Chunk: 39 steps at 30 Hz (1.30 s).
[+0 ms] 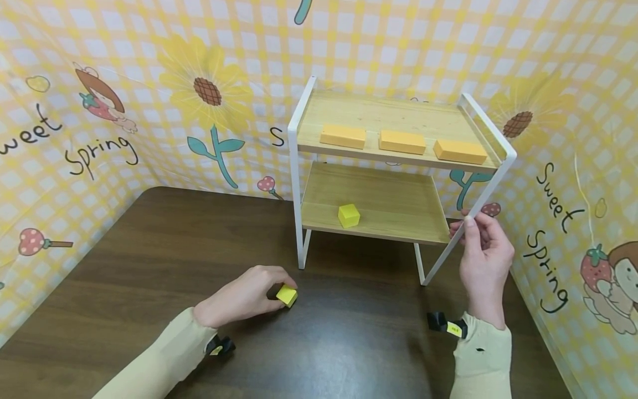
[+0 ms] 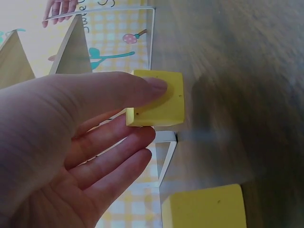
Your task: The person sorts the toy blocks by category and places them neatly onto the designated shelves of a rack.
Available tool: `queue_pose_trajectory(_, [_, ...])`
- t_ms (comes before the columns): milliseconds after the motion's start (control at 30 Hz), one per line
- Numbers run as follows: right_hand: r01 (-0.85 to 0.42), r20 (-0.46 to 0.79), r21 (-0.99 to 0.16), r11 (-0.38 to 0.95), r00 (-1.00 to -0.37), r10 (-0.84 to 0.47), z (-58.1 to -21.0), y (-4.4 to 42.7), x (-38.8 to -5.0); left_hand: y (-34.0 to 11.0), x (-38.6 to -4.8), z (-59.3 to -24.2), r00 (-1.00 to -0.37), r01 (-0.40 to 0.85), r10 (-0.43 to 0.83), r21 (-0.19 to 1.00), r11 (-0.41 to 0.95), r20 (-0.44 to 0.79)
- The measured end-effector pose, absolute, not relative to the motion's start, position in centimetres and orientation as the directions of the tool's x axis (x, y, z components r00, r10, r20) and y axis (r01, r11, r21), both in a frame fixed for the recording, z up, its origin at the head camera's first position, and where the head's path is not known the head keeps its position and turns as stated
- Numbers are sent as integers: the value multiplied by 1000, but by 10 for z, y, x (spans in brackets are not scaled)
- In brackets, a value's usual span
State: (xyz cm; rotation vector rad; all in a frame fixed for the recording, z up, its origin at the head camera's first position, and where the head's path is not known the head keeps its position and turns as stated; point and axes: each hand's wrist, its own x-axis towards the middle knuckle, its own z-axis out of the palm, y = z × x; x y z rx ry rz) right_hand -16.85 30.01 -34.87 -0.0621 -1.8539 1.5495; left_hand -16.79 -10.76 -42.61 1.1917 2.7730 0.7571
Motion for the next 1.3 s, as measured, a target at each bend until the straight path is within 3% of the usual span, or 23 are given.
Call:
queue_pose_trajectory(367, [-354, 481, -872, 338, -745, 461, -349, 300, -168, -100, -170, -423, -695, 687, 694, 455, 566, 185])
queue_pose_trajectory(1300, [-378, 484, -873, 308, -746, 458, -350, 300, -169, -78, -175, -401, -675, 710, 705, 452, 540, 218])
